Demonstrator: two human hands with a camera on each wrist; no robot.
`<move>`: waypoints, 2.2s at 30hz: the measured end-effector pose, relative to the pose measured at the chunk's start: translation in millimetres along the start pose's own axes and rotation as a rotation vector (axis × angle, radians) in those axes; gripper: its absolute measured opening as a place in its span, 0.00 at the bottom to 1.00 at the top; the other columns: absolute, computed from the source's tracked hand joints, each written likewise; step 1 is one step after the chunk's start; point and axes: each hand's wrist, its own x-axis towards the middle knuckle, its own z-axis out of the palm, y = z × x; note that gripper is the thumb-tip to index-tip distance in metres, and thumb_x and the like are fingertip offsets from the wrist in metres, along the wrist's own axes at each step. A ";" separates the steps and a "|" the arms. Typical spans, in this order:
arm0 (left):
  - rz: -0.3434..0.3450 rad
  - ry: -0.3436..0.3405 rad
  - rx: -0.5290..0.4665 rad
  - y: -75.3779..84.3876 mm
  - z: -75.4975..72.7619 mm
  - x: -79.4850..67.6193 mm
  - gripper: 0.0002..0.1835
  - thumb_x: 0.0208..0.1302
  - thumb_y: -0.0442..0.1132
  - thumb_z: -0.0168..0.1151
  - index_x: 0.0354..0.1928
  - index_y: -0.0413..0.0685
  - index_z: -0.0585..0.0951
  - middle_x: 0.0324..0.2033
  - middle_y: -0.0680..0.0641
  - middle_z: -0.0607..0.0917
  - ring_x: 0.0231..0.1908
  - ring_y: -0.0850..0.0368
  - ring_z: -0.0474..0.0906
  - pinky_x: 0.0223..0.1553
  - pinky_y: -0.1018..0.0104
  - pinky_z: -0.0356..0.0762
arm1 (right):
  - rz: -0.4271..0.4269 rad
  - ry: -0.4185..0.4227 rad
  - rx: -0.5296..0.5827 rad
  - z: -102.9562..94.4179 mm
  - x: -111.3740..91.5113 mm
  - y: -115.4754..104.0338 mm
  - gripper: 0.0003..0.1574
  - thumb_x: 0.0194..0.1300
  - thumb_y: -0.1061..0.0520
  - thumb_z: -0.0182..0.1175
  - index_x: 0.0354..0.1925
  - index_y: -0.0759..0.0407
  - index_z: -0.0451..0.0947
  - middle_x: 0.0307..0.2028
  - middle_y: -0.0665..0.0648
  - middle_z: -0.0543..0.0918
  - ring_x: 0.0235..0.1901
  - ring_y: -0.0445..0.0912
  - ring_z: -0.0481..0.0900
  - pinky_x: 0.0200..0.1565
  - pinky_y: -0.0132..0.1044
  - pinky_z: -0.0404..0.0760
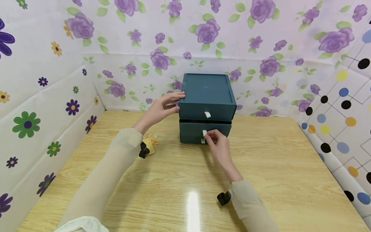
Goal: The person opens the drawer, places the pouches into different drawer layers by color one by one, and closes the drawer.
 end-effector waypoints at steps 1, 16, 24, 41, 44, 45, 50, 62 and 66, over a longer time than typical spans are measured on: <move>0.002 0.000 0.001 -0.3 -0.3 0.1 0.26 0.71 0.30 0.56 0.70 0.44 0.70 0.74 0.47 0.64 0.72 0.48 0.65 0.65 0.58 0.76 | -0.003 0.000 0.002 0.6 1.5 0.4 0.07 0.70 0.56 0.61 0.40 0.59 0.82 0.35 0.58 0.88 0.34 0.46 0.83 0.34 0.26 0.79; 0.006 0.009 -0.007 0.7 0.1 -1.5 0.26 0.71 0.30 0.57 0.69 0.44 0.71 0.74 0.46 0.65 0.72 0.47 0.65 0.67 0.49 0.74 | -0.020 0.039 -0.009 6.9 12.3 5.5 0.08 0.70 0.57 0.61 0.39 0.61 0.82 0.34 0.59 0.88 0.33 0.46 0.82 0.33 0.23 0.76; 0.026 0.012 -0.003 5.0 1.2 0.8 0.25 0.70 0.29 0.57 0.69 0.41 0.71 0.74 0.44 0.66 0.71 0.46 0.66 0.66 0.50 0.75 | -0.020 0.048 0.002 4.8 13.1 6.1 0.08 0.70 0.56 0.61 0.41 0.60 0.82 0.34 0.59 0.88 0.33 0.47 0.83 0.33 0.22 0.76; 0.029 0.014 -0.020 0.9 -0.8 -0.1 0.25 0.70 0.29 0.57 0.68 0.41 0.72 0.73 0.44 0.66 0.71 0.45 0.66 0.68 0.44 0.71 | -0.019 0.058 0.021 9.9 12.3 6.6 0.08 0.70 0.56 0.61 0.40 0.61 0.83 0.35 0.59 0.88 0.33 0.47 0.84 0.33 0.22 0.78; 0.033 0.011 -0.019 -1.2 -1.2 0.8 0.25 0.70 0.29 0.57 0.68 0.41 0.72 0.73 0.43 0.66 0.72 0.45 0.66 0.69 0.44 0.70 | -0.013 0.055 0.022 9.6 12.1 5.6 0.08 0.71 0.56 0.61 0.40 0.60 0.83 0.35 0.59 0.88 0.32 0.47 0.83 0.33 0.23 0.77; 0.032 0.010 -0.018 -1.6 -1.3 1.1 0.25 0.70 0.29 0.57 0.68 0.41 0.72 0.73 0.43 0.66 0.72 0.45 0.65 0.69 0.44 0.70 | -0.010 0.055 0.021 9.4 12.1 5.3 0.08 0.70 0.56 0.61 0.40 0.60 0.83 0.35 0.59 0.88 0.32 0.47 0.83 0.32 0.23 0.77; 0.031 0.009 -0.005 -1.8 -1.3 0.8 0.25 0.70 0.29 0.57 0.68 0.41 0.72 0.73 0.43 0.66 0.72 0.45 0.65 0.70 0.45 0.69 | -0.004 0.049 0.014 9.1 12.2 4.7 0.09 0.70 0.56 0.61 0.40 0.60 0.83 0.34 0.59 0.88 0.32 0.47 0.83 0.32 0.23 0.77; 0.032 0.015 0.012 -0.4 -1.1 0.6 0.25 0.70 0.30 0.57 0.68 0.42 0.72 0.73 0.44 0.67 0.72 0.45 0.66 0.70 0.46 0.69 | 0.006 0.020 0.004 5.6 12.0 4.7 0.09 0.71 0.54 0.60 0.41 0.58 0.83 0.35 0.57 0.89 0.34 0.47 0.84 0.34 0.24 0.78; 0.030 0.013 0.013 -0.1 -0.9 0.8 0.25 0.70 0.30 0.57 0.68 0.43 0.72 0.73 0.44 0.67 0.72 0.45 0.65 0.70 0.46 0.69 | -0.001 0.016 0.000 1.5 12.0 3.6 0.09 0.70 0.54 0.61 0.42 0.57 0.84 0.36 0.56 0.89 0.36 0.46 0.84 0.35 0.24 0.79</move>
